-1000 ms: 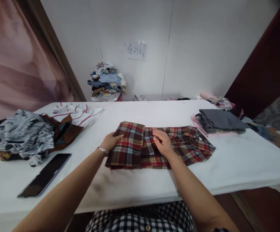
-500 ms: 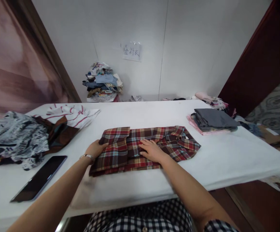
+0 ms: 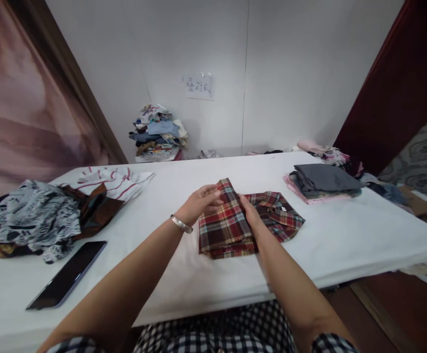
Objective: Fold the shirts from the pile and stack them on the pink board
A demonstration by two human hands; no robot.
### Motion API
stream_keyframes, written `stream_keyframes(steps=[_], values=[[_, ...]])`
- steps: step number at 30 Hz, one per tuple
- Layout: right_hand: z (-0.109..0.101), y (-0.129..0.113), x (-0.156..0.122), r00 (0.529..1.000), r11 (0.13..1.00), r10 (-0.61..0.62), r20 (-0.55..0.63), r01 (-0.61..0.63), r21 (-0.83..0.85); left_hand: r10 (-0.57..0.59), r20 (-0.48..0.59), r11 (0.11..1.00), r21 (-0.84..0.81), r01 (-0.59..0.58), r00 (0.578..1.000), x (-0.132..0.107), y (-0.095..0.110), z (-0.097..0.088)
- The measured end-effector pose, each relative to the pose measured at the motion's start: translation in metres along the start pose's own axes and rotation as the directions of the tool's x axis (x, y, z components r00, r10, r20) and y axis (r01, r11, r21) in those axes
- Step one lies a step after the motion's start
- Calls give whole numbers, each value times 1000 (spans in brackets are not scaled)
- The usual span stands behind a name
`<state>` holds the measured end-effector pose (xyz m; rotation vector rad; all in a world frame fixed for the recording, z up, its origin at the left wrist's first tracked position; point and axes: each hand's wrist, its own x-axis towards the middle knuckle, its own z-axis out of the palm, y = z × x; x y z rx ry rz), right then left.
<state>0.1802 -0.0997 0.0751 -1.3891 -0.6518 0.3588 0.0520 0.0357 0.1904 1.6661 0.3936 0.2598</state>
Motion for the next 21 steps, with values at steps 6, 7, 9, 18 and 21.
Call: stream_keyframes(steps=[6, 7, 9, 18, 21], values=[[-16, 11, 3, 958, 955, 281, 48, -284, 81, -62, -343, 933, 314, 177, 937, 11, -73, -12], [-14, 12, 3, 964, 962, 264, 41, -266, 69, -90, -359, 932, 299, 205, 929, 11, -83, -17], [-11, 8, 2, 977, 976, 212, 31, -213, 53, -130, -371, 934, 265, 239, 920, 10, -96, -21], [-31, -5, -19, 981, 913, 118, -152, -168, -371, -127, -239, 956, 230, 183, 963, 17, -103, -4], [-34, -2, -24, 981, 834, 110, -162, -179, -522, -111, -217, 944, 283, 172, 970, 20, -106, -2]])
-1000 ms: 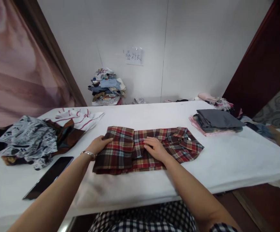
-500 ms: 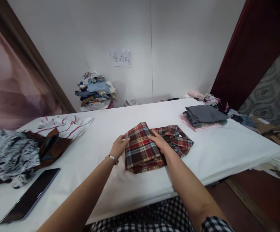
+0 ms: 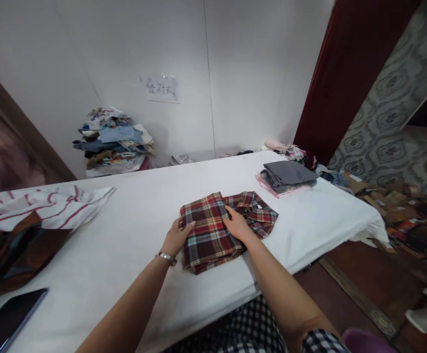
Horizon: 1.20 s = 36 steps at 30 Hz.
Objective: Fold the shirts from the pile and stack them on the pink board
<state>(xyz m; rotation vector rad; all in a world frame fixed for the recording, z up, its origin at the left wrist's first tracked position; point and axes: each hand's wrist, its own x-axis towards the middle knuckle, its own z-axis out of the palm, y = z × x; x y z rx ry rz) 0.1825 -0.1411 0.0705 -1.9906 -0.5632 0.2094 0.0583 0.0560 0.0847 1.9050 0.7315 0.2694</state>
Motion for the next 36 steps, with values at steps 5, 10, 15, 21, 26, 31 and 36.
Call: stream_keyframes(steps=[5, 10, 15, 21, 26, 31, 36], values=[[1, -2, -3, 999, 994, -32, -38, 28, -102, -40, -13, 999, 12, 40, 999, -3, 1, -3], [1, -1, -9, 1000, 953, -23, -6, 20, -301, 45, 50, 976, 211, -54, 998, -9, 7, 0], [-3, 2, -13, 999, 948, -6, -50, -10, -317, 113, 20, 949, 294, -114, 993, -7, 4, 9], [-5, 3, -11, 1000, 943, -15, -23, 6, -333, 390, -60, 851, 403, -335, 919, -9, -1, 13], [-8, 4, -9, 999, 938, -21, -26, 11, -346, 623, 93, 573, 622, -534, 776, -10, 5, 25], [-6, 5, -5, 999, 938, 23, -36, -34, -346, 528, 295, 412, 731, -544, 796, -1, -10, 46], [-15, 15, -31, 988, 984, -77, -137, 52, -173, 536, 253, 426, 743, -517, 805, -2, -15, 48]])
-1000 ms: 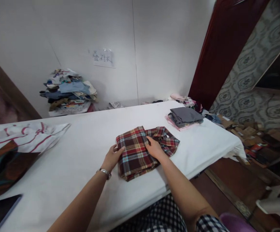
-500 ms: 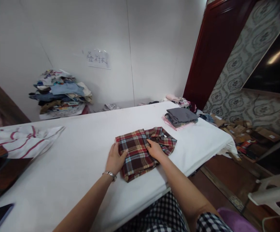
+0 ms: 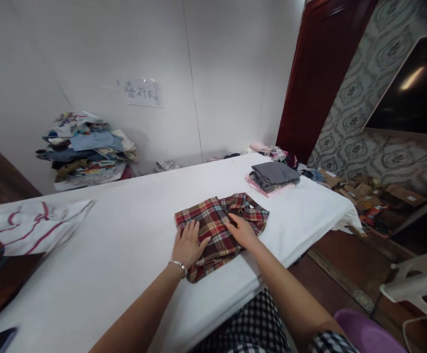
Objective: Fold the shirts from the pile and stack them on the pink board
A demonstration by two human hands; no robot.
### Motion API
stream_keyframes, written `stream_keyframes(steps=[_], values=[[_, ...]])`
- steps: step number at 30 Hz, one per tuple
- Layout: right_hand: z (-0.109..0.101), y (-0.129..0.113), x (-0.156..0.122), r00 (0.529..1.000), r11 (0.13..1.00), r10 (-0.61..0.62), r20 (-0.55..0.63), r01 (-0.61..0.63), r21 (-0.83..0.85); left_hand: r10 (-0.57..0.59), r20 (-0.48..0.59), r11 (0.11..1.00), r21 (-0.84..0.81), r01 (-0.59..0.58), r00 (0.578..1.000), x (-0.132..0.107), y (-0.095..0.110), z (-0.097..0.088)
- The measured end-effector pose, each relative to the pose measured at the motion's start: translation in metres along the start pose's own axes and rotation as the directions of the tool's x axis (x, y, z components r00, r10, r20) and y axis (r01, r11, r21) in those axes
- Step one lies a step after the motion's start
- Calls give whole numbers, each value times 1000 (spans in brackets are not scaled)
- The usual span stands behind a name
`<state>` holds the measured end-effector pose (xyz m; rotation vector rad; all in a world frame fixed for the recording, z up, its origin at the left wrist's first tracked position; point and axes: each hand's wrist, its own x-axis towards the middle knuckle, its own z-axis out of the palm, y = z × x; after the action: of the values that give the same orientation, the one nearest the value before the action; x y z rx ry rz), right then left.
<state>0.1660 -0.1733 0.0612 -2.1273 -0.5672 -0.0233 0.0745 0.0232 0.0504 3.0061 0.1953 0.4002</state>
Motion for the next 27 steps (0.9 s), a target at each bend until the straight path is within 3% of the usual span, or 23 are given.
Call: stream_keyframes(steps=[2, 4, 6, 9, 12, 15, 18, 21, 24, 27], values=[[-11, 9, -24, 996, 992, 7, -94, 5, 124, -12, 21, 1000, -26, 13, 1000, 0, -1, -5], [-24, 16, -52, 982, 950, 134, -131, -89, 301, -28, 68, 998, -59, 32, 997, 4, -3, -14], [-37, 19, -77, 942, 830, 329, -66, -256, 496, -45, 78, 996, -78, 51, 996, 15, -4, -24], [-52, 11, -101, 840, 560, 532, 105, -442, 701, -6, 23, 998, -69, 7, 1000, 45, -3, -37], [-54, -6, -109, 777, 313, 565, 277, -513, 799, 34, 116, 994, -111, -21, 993, 86, -1, -36], [-45, -22, -107, 785, 172, 459, 415, -537, 826, 10, 293, 977, -208, 54, 956, 126, 0, -25], [-32, -31, -100, 805, 119, 384, 452, -528, 841, 3, 394, 959, -261, 108, 919, 155, -1, -16], [-21, -33, -89, 796, 95, 426, 430, -511, 854, -28, 459, 934, -304, 187, 888, 171, 1, -17], [-10, -33, -78, 796, 106, 468, 385, -483, 869, -26, 543, 881, -385, 276, 839, 175, 3, -30], [-4, -35, -70, 817, 185, 483, 316, -447, 875, 26, 620, 801, -483, 355, 784, 175, 0, -51]])
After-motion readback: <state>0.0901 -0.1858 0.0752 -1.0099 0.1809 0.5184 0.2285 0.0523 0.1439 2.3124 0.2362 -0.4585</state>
